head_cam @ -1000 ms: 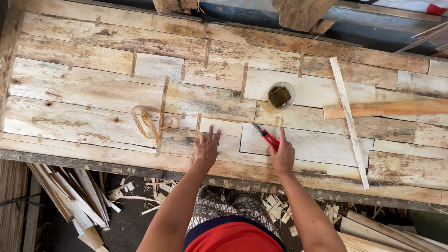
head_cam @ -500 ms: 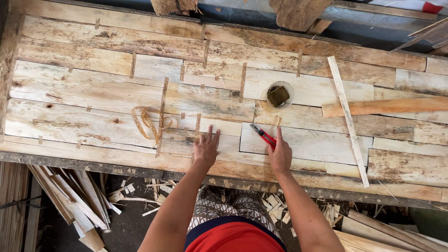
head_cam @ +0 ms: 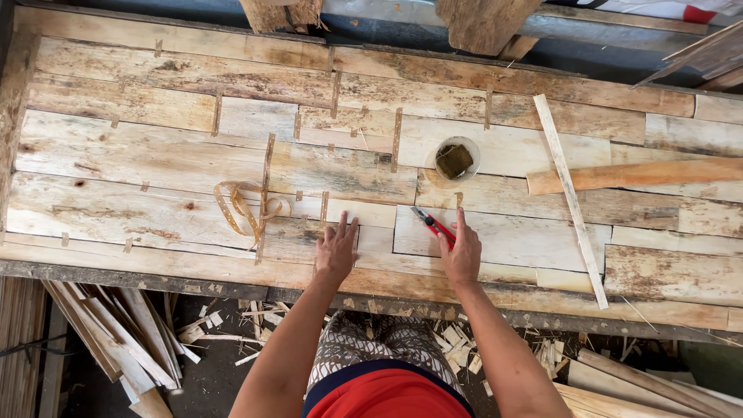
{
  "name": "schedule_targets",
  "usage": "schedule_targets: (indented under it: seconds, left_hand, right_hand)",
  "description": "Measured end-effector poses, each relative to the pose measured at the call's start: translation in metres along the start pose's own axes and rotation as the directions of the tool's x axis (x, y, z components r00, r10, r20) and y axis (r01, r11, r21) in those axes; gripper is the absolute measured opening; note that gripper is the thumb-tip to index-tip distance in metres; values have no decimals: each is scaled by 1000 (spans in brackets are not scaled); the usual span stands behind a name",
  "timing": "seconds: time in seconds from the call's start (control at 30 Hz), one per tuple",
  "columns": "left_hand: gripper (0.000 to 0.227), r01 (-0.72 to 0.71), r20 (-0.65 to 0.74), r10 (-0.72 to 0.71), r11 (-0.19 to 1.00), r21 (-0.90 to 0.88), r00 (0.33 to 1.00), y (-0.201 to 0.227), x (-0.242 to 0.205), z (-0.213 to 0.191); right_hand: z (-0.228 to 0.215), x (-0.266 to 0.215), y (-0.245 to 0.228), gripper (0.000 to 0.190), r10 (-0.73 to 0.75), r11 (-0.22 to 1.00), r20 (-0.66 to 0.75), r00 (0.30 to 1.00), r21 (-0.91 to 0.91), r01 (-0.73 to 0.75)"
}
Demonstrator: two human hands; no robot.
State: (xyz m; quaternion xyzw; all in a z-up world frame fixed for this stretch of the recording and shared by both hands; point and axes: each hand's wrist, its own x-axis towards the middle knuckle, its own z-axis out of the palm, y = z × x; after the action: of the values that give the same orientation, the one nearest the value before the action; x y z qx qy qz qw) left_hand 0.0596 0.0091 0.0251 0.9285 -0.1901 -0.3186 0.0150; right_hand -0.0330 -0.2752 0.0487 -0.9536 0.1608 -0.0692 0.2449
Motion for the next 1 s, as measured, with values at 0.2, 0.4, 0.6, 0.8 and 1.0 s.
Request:
schedule_targets:
  seconds: [0.2, 0.4, 0.6, 0.8, 1.0]
  left_hand:
    - [95, 28, 4, -27, 994, -107, 1000, -1, -9, -11]
    - [77, 31, -178, -72, 974, -223, 981, -7, -3, 7]
    - [63, 35, -303, -131, 952, -305, 944, -4, -6, 4]
    - [38, -8, -353, -194, 868, -496, 915, 18, -12, -18]
    - [30, -126, -307, -170, 654, -746, 937, 52, 2, -6]
  right_hand:
    - [-6, 4, -7, 78, -66, 996, -35, 997, 56, 68]
    - [-4, 4, -13, 74, -115, 984, -53, 992, 128, 121]
    - [-17, 3, -33, 68, -208, 954, -89, 974, 202, 222]
    - [-16, 2, -40, 37, -172, 893, -47, 984, 415, 176]
    - [-20, 2, -56, 21, -57, 825, 47, 997, 565, 20]
